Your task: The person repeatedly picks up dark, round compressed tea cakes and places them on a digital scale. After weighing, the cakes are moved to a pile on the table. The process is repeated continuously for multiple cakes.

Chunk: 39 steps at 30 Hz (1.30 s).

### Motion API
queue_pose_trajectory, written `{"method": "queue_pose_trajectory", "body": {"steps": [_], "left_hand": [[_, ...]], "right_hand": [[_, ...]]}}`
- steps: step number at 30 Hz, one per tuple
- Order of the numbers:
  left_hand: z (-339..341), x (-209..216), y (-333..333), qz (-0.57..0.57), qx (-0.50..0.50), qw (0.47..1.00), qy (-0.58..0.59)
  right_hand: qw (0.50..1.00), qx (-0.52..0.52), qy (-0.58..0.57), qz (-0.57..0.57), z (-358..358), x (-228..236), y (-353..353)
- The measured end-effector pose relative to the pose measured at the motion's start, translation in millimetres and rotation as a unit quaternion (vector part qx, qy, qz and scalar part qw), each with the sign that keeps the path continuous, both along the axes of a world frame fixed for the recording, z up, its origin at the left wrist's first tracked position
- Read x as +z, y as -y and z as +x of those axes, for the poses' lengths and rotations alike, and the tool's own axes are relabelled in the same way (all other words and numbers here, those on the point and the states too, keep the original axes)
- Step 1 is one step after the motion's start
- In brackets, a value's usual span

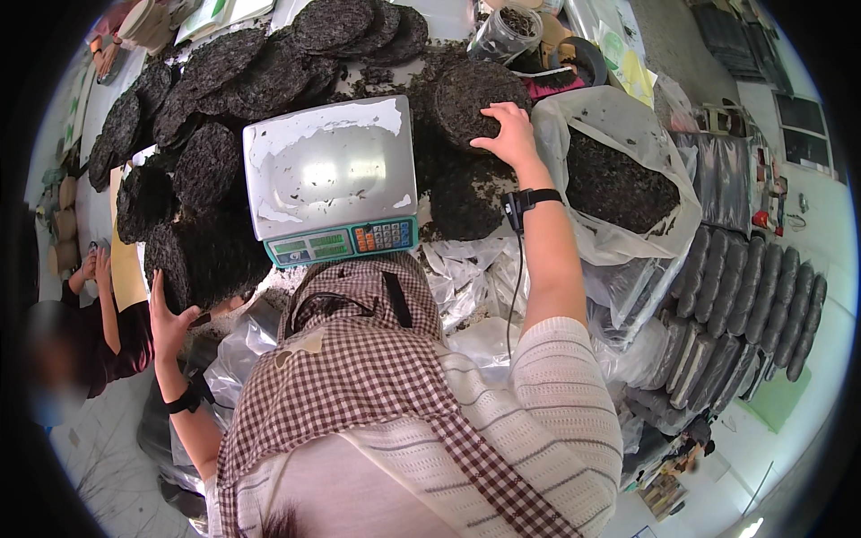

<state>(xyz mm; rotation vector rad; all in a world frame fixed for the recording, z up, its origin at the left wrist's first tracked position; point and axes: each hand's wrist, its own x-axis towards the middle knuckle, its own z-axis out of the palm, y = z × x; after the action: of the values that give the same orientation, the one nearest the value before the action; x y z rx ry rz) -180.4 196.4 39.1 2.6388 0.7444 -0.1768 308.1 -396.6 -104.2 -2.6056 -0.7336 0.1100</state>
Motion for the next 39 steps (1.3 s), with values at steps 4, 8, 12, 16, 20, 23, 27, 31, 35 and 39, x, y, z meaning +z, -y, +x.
{"method": "queue_pose_trajectory", "body": {"steps": [4, 8, 12, 16, 20, 23, 27, 31, 35, 39], "left_hand": [[-5, 0, -6, -0.041, -0.005, 0.999, 0.006], [-12, -6, -8, -0.035, -0.017, 0.999, 0.013], [-8, -14, -2, 0.036, -0.035, 0.999, 0.003], [-7, -14, 2, 0.057, -0.039, 0.998, -0.005], [-6, -11, 5, 0.036, -0.035, 0.999, -0.002], [-9, -11, 11, 0.022, -0.032, 0.999, 0.001], [-9, -11, 12, -0.001, -0.023, 0.999, 0.032], [-5, -7, 22, 0.011, -0.02, 0.999, 0.036], [-1, -8, 21, 0.006, -0.009, 1.0, 0.027], [-5, -9, 34, 0.018, 0.008, 0.999, 0.032]], "right_hand": [[0.999, 0.019, 0.047, 0.008, 4, -2, -3], [0.999, 0.027, 0.034, 0.021, -7, 2, -7], [0.991, -0.003, 0.103, 0.084, 23, -10, -15], [0.987, -0.073, 0.111, 0.09, 60, -31, -37], [0.992, -0.066, 0.107, -0.034, 75, -43, -48], [0.994, -0.047, 0.1, -0.015, 87, -52, -38], [0.909, -0.161, -0.168, 0.347, 132, -33, -21], [0.955, -0.166, 0.082, 0.23, 196, 29, -29], [0.981, -0.03, 0.192, -0.017, 219, 14, -31], [0.998, 0.035, 0.035, -0.046, 130, 0, -42]]}}
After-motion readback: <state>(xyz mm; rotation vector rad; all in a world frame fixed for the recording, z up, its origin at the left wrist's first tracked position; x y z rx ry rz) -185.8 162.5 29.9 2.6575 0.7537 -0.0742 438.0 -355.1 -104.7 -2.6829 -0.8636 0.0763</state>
